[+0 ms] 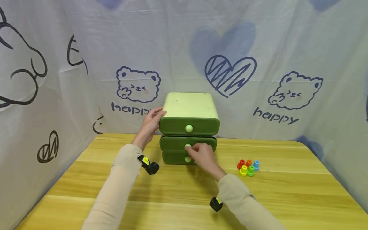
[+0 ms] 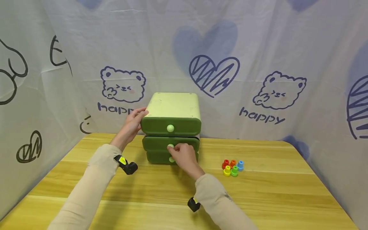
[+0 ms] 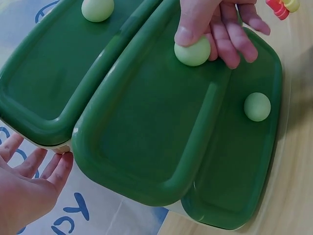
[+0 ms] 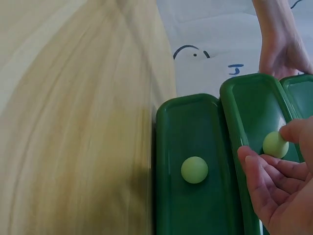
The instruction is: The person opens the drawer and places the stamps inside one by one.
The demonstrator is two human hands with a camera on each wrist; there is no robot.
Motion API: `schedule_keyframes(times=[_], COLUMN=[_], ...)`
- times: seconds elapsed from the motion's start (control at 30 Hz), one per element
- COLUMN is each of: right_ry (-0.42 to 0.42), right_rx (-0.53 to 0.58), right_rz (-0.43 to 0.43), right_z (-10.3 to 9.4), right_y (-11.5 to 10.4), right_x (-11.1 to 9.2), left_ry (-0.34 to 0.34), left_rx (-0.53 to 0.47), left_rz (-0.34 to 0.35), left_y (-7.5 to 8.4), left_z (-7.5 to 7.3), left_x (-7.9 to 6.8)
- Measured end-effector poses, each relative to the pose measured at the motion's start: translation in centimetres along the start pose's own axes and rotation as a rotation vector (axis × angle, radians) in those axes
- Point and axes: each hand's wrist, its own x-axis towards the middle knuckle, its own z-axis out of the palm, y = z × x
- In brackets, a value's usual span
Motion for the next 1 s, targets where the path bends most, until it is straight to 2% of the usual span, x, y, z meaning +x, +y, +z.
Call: schedule_keyframes(times=[0.3, 0.57, 0.83, 1.0], right_ry=[0.009, -0.016, 0.002, 0.024], right_rx=[-0.022, -0.006, -0.023, 0.009], right_rz=[-0.019, -0.024, -0.093, -0.098], right_z=[-0.2, -0.4, -0.4, -0.6], right_y=[-0.6, -1.0, -1.2, -1.2], right_x=[-1.3, -3.0, -4.6, -5.5], left_ry=[-0.001, -0.003, 0.0, -0.003], left_rx=[0.024, 0.037, 0.047, 0.053], left_rz=[-0.014, -0.024, -0.029, -0.024], left_y=[0.3, 0.5, 0.3, 0.3], left_z=[0.0, 0.1, 0.0, 0.1], left_x=[-0.1, -0.2, -0.2, 0.0])
